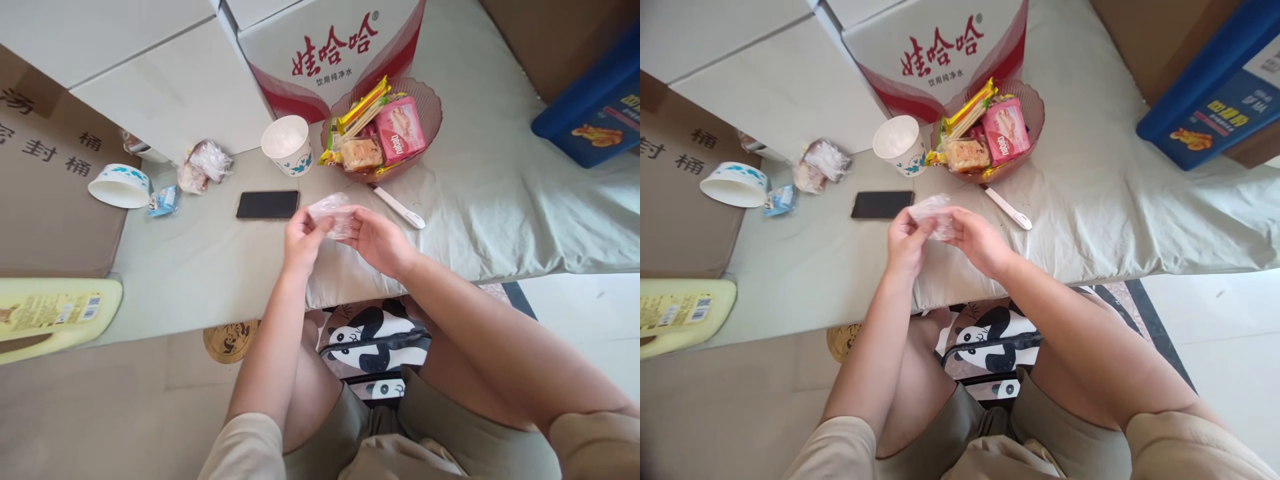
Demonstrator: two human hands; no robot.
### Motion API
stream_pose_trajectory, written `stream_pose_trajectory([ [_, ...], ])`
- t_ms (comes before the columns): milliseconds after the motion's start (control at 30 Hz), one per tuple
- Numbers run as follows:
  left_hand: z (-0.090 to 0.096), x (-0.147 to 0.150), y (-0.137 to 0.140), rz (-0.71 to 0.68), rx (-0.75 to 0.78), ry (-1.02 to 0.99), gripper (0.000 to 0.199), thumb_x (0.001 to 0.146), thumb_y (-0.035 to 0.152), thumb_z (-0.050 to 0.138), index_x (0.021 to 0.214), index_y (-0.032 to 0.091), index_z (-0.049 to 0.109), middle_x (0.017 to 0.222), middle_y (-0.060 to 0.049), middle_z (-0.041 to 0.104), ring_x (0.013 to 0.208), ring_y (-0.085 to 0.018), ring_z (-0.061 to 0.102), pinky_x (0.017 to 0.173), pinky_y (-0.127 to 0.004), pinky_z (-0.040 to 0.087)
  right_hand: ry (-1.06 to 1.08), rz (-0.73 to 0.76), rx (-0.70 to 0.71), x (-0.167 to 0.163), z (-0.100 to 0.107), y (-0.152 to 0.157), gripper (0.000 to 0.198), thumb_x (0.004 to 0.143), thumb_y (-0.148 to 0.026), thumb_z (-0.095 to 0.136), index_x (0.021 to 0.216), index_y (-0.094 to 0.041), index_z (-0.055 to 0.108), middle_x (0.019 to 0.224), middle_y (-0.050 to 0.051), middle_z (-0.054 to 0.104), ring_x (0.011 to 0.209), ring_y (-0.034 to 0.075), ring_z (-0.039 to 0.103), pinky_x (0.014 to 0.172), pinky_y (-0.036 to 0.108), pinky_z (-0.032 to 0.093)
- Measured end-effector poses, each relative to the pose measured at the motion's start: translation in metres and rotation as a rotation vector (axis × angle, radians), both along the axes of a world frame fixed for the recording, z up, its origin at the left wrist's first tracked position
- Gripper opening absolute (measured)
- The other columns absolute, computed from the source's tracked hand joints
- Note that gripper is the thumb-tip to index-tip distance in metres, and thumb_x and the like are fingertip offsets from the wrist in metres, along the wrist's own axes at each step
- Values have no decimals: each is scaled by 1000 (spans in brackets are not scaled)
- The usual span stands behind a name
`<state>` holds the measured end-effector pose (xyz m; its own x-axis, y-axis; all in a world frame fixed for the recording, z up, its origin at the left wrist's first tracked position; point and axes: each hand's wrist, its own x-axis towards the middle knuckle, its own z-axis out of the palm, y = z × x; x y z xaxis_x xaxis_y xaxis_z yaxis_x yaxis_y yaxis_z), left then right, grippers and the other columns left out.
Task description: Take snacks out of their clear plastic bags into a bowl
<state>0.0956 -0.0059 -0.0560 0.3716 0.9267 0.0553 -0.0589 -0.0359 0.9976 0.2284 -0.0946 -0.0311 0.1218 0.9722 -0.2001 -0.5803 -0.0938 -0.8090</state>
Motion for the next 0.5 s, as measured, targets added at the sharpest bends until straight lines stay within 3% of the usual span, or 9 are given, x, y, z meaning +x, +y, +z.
stream_pose_trajectory([
  [133, -4, -26, 25, 385, 124, -23, 41, 72, 50, 80, 92, 25, 54, 93, 1, 70, 90, -16, 66, 86, -33, 50, -112, -46, -98, 8, 4, 0, 23, 85, -42, 54, 89, -21, 62, 98, 4, 73, 92, 16, 69, 86, 30, 48],
  [233, 14, -43, 48, 525, 270, 253, 29, 76, 36, 72, 85, 24, 48, 80, 3, 60, 80, -15, 60, 80, -33, 47, -160, -12, -117, 8, 7, -1, 22, 83, -42, 53, 83, -21, 59, 84, 2, 69, 79, 15, 65, 76, 29, 45],
  [267, 27, -43, 58, 507, 331, 400, 24, 79, 32, 68, 82, 24, 46, 77, 3, 55, 76, -15, 57, 77, -33, 46, -166, 9, -102, 7, 8, -1, 22, 84, -42, 52, 82, -21, 59, 81, 1, 67, 77, 15, 63, 74, 29, 44],
  [400, 86, -5, 111, 486, 537, 581, 26, 70, 12, 68, 71, 22, 44, 73, 4, 44, 76, -15, 47, 84, -33, 41, -196, 86, -34, 3, 10, 5, 21, 89, -38, 48, 81, -21, 58, 75, -1, 61, 71, 14, 58, 72, 29, 43],
  [467, 106, 28, 142, 297, 702, 871, 25, 66, 7, 66, 72, 22, 48, 75, 2, 48, 83, -18, 50, 91, -36, 41, -226, 112, -36, 4, 10, 11, 20, 91, -34, 46, 81, -21, 58, 74, -2, 60, 71, 14, 57, 71, 28, 43],
  [500, 111, 45, 156, 184, 654, 983, 24, 64, 5, 66, 71, 22, 50, 73, 2, 49, 85, -19, 53, 94, -38, 42, -247, 121, -45, 4, 10, 14, 20, 92, -32, 45, 81, -21, 57, 74, -2, 60, 71, 14, 57, 71, 28, 43],
])
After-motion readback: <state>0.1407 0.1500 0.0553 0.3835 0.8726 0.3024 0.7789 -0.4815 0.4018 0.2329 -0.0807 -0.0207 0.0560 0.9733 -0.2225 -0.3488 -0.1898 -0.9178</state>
